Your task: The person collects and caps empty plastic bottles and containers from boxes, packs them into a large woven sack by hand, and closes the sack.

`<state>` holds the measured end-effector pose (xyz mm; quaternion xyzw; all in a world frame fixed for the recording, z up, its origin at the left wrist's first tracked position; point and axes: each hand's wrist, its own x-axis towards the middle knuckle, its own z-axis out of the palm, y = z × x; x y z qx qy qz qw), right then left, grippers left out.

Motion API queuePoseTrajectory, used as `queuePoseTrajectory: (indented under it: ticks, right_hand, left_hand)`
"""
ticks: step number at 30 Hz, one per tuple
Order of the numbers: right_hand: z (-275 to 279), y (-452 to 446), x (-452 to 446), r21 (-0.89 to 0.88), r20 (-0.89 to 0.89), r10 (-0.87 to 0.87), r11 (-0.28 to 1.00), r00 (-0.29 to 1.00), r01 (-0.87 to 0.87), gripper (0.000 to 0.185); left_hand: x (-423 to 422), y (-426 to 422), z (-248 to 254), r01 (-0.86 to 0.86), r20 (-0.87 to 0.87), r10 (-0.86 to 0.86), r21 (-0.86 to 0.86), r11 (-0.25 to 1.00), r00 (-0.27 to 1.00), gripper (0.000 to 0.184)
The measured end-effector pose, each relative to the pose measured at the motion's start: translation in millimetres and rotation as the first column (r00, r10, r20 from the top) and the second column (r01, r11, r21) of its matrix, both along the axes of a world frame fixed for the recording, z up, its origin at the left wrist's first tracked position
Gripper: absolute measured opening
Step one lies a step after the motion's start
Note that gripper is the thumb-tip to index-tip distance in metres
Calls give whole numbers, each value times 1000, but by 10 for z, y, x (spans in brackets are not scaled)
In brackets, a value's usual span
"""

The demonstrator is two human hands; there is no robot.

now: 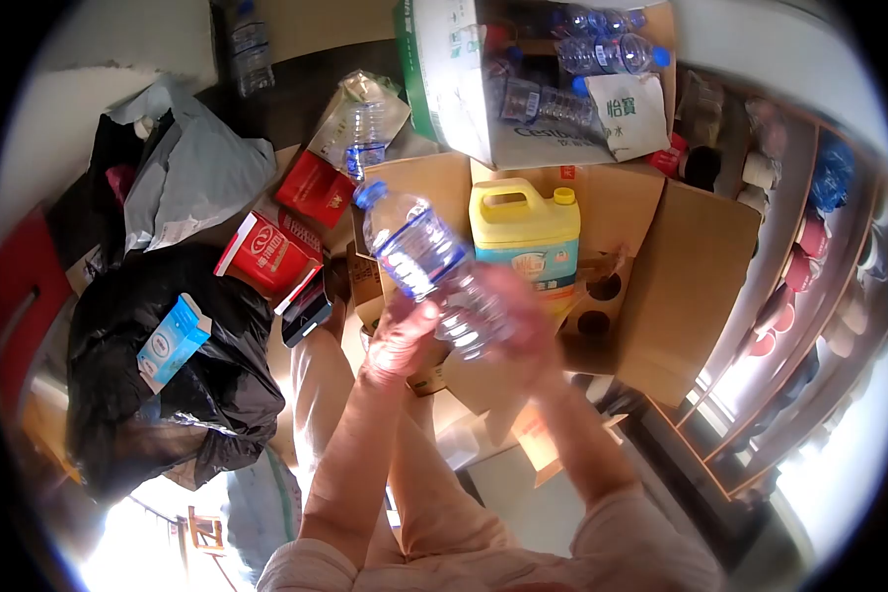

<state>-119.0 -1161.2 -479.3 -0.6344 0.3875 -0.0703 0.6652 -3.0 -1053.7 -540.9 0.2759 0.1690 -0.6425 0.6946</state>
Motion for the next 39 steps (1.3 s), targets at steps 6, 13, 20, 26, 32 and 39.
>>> queuePoseTrajectory:
  ticks: [6,13,20,26,32,39]
  right_hand:
    - [-141,-166,-96,275,-184,63,961,981,-10,66]
    - [-313,-101,36,299,-291,-66,942,954,156,37]
    - [-328,-15,302,174,-255,-148,965,955,196,23]
    - [-483,-55,271,87,-253,-163,978,954,190,25]
    - [-773,-46,436,-329,-327,119,916,937,-231,24]
    - [-1095,-29,1452,414,-31,365,852,931,-320,64]
  left_hand:
    - [120,-64,137,191,211,-211,109,975,954,64]
    - [-76,32,50,322,342,-387,231,918,857,26]
    - [-72,18,107,189,264,-300,375,907,917,13]
    - [-232,37,5,120,177,-188,339,933,966,12]
    - [-221,51,-15,130,149,-250,552,824,957,13]
    - [-94,264,-144,-363,152,354,649,669,923,18]
